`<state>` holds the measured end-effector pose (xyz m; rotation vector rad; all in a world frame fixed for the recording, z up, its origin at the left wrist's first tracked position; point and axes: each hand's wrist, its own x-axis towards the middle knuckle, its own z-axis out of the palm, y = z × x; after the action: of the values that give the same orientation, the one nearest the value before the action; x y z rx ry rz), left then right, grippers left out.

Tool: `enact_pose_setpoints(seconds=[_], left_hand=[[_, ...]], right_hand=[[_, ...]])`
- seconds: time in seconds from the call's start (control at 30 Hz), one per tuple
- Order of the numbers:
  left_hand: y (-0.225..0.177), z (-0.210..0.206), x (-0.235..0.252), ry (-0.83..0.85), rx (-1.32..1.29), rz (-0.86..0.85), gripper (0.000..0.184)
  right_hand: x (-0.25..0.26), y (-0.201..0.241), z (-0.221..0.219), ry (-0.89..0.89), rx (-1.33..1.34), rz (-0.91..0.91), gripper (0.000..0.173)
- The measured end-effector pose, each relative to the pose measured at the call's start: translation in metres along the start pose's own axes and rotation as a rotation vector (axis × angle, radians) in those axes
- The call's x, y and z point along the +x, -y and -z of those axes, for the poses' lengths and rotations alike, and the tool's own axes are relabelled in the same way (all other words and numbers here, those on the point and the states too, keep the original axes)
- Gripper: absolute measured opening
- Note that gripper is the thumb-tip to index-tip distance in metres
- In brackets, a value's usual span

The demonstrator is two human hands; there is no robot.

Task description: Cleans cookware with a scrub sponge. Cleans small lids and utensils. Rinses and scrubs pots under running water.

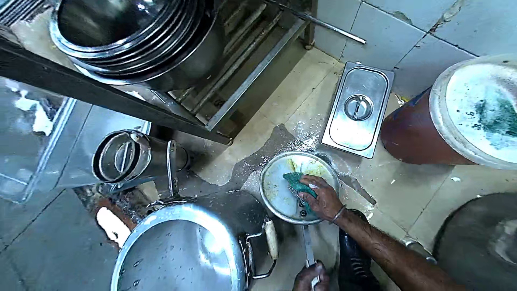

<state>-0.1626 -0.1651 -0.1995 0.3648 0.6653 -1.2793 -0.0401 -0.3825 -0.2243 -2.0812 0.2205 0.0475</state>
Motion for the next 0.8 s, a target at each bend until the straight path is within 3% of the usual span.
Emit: enact_pose_setpoints(seconds=[0.07, 0.17, 0.3, 0.43, 0.57, 0.67, 0.8], left_hand=[[0.007, -0.014, 0.004, -0.264, 0.158, -0.025, 0.027], [0.013, -0.027, 0.011, -0.505, 0.316, -0.049, 0.026], [0.009, -0.022, 0.001, -0.458, 0.240, -0.037, 0.029], [-0.007, -0.014, -0.014, -0.278, 0.119, 0.002, 0.035], [-0.012, -0.015, -0.017, -0.295, 0.164, -0.002, 0.035], [-0.008, -0.037, -0.012, -0.454, 0.228, -0.056, 0.032], [-0.007, -0.056, -0.010, -0.543, 0.304, -0.081, 0.036]], right_hand=[[0.015, 0.008, -0.016, 0.073, -0.084, 0.148, 0.035], [0.035, 0.023, -0.032, 0.421, -0.219, 0.259, 0.044], [0.041, 0.026, -0.051, 0.625, -0.261, 0.319, 0.045], [0.070, 0.040, -0.078, 0.779, -0.422, 0.230, 0.039], [0.109, 0.027, -0.086, 0.674, -0.512, 0.143, 0.026], [0.136, 0.014, -0.049, 0.533, -0.531, -0.052, 0.030], [0.109, -0.021, 0.002, 0.361, -0.575, -0.173, 0.036]])
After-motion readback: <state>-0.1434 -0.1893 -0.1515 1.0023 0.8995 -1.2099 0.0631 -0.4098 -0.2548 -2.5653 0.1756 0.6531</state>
